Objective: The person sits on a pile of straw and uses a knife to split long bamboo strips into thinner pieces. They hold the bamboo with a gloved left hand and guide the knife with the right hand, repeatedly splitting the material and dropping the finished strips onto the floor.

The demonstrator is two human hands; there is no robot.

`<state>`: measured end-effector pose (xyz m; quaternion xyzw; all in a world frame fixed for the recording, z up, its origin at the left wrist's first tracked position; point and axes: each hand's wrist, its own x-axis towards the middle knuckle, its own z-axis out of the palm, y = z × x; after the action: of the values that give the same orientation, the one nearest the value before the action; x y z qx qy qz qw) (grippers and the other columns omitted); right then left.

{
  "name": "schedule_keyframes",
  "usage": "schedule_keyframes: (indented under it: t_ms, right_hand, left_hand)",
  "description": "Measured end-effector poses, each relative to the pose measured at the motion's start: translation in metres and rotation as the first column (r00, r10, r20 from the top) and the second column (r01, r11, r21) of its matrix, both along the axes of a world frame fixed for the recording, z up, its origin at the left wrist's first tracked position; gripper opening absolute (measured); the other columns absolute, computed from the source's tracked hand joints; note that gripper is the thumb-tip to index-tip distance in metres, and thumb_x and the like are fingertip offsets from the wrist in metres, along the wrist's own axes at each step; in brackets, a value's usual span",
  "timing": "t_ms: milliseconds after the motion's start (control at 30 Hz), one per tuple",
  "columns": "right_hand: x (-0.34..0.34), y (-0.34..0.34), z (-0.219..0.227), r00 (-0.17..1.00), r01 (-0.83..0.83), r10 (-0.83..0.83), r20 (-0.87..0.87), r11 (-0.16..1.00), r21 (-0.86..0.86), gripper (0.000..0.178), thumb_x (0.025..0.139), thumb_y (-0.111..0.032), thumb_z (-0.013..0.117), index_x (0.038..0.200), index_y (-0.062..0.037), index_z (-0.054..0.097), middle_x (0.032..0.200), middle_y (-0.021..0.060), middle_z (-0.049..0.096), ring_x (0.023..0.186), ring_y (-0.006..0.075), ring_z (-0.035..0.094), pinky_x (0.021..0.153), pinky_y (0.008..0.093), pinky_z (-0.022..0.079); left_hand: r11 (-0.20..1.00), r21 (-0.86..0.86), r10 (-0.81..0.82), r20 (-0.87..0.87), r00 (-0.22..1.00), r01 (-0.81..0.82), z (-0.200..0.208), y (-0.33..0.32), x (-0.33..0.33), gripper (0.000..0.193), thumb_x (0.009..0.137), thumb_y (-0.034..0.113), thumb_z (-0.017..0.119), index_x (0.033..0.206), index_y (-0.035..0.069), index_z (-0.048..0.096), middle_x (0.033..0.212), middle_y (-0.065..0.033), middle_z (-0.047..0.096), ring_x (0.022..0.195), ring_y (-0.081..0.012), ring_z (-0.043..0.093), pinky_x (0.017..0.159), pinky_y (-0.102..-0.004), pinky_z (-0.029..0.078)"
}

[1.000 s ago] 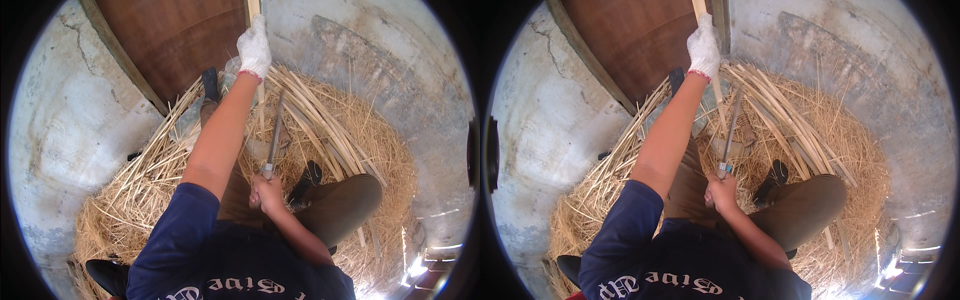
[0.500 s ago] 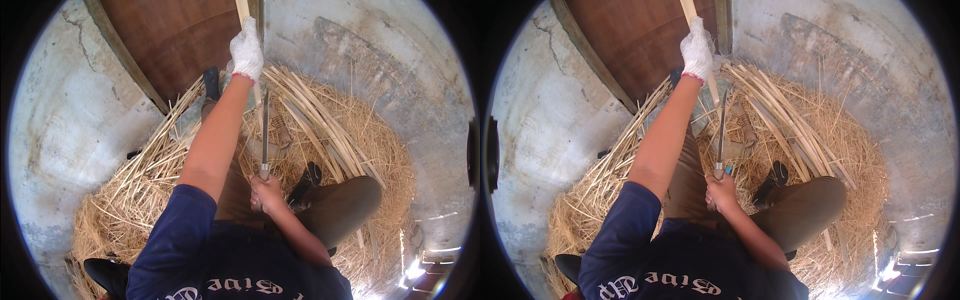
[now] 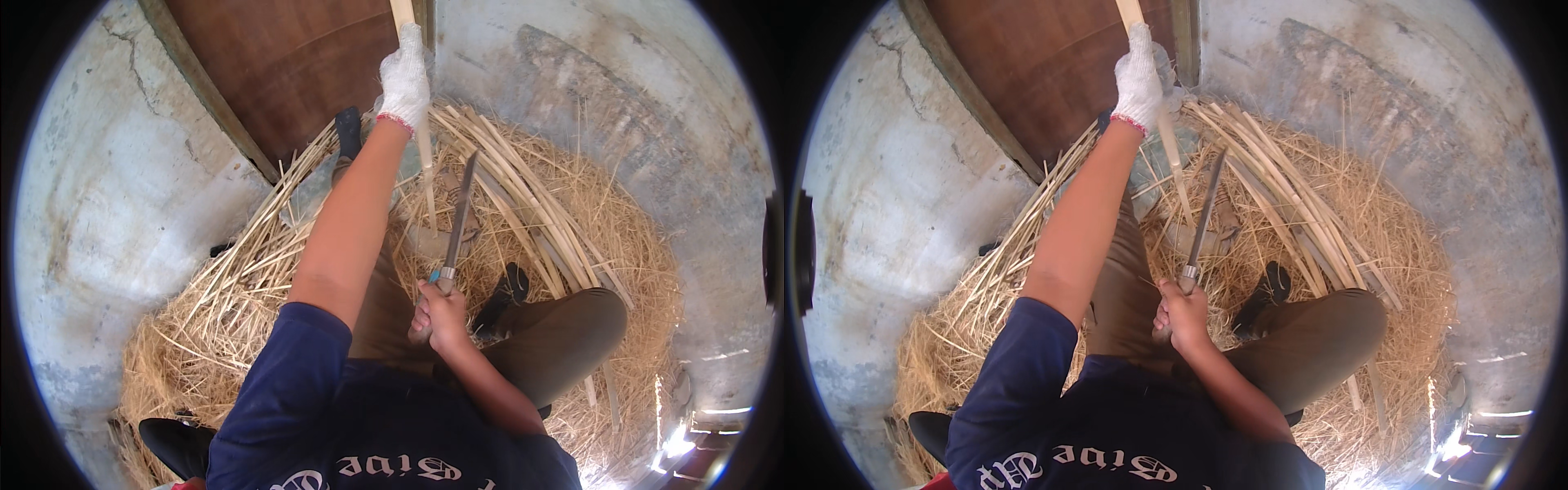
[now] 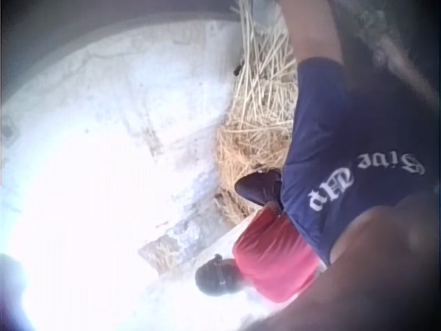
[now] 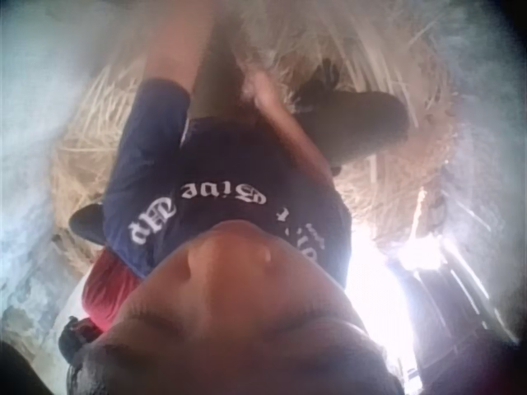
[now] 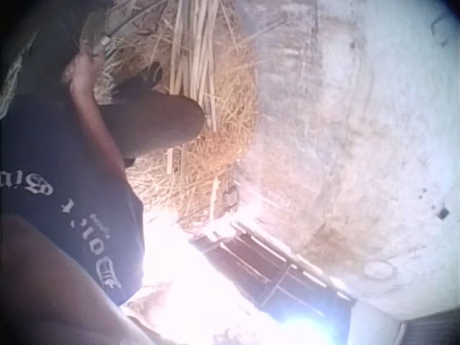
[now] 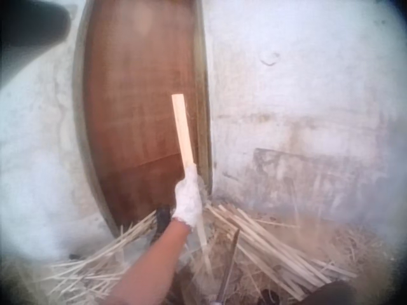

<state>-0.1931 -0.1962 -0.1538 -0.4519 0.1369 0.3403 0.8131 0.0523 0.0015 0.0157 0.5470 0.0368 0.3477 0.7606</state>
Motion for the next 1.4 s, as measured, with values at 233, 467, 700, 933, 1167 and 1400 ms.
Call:
schedule_keyframes:
  t_ms: [233,467,700,933,1167,1400]
  right_hand:
    - [0.000,0.003,0.002,0.986,-0.143,0.147,-0.073,0.988,0.063,0.017,0.099,-0.013,0.064,0.089,-0.0070,0.052,0.059,0.0002,0.045,0.040,0.0126,0.041,0.040,0.0328,0.037]
    - [-0.005,0.004,-0.005,0.996,-0.004,0.001,0.094,0.999,0.033,0.015,0.098,-0.012,0.065,0.090,-0.0076,0.052,0.059,0.0011,0.045,0.040,0.0131,0.041,0.040,0.0339,0.036]
    - [0.002,-0.001,-0.008,0.998,-0.060,0.060,-0.007,0.996,-0.068,0.017,0.096,-0.011,0.065,0.086,-0.0075,0.052,0.057,0.0017,0.044,0.039,0.0136,0.042,0.039,0.0339,0.037]
    - [-0.004,-0.001,-0.010,0.996,-0.094,0.094,0.000,0.995,0.038,0.020,0.095,-0.011,0.066,0.083,-0.0082,0.051,0.057,0.0013,0.045,0.039,0.0133,0.041,0.039,0.0340,0.036]
    - [-0.007,0.001,-0.005,0.994,0.020,-0.022,0.103,1.000,0.017,0.021,0.094,-0.011,0.066,0.082,-0.0078,0.050,0.056,0.0012,0.044,0.038,0.0135,0.042,0.038,0.0350,0.037]
    - [-0.006,0.001,-0.011,0.992,-0.100,0.093,-0.090,0.992,-0.079,0.019,0.093,-0.008,0.065,0.082,-0.0068,0.050,0.056,0.0022,0.045,0.038,0.0142,0.041,0.038,0.0350,0.037]
  left_hand:
    - [0.999,-0.026,-0.044,-0.008,0.999,0.044,0.005,-0.013,-0.002,0.062,0.096,0.068,0.061,0.063,0.020,0.040,0.055,0.0064,0.034,0.044,-0.0098,0.034,0.042,-0.0298,0.026]
    - [0.999,0.023,-0.040,-0.016,0.999,0.041,0.002,-0.010,-0.002,0.063,0.096,0.071,0.058,0.063,0.020,0.041,0.056,0.0059,0.036,0.045,-0.0097,0.034,0.043,-0.0297,0.026]
    - [1.000,-0.019,0.013,-0.053,0.999,-0.014,0.006,-0.013,-0.008,0.066,0.093,0.076,0.057,0.064,0.019,0.043,0.057,0.0058,0.036,0.046,-0.0101,0.033,0.043,-0.0302,0.026]
    - [0.994,-0.059,-0.096,-0.054,0.994,0.093,0.009,-0.012,-0.006,0.065,0.095,0.073,0.058,0.064,0.017,0.046,0.058,0.0057,0.039,0.050,-0.0095,0.036,0.045,-0.0305,0.027]
    - [0.999,0.008,0.033,-0.026,0.999,-0.033,0.002,-0.010,-0.001,0.064,0.096,0.069,0.058,0.064,0.015,0.048,0.057,0.0052,0.040,0.049,-0.0096,0.036,0.045,-0.0311,0.028]
    - [0.996,-0.039,0.079,-0.010,0.997,-0.080,0.006,-0.012,-0.001,0.064,0.096,0.069,0.060,0.062,0.018,0.043,0.055,0.0048,0.037,0.044,-0.0100,0.035,0.042,-0.0307,0.027]
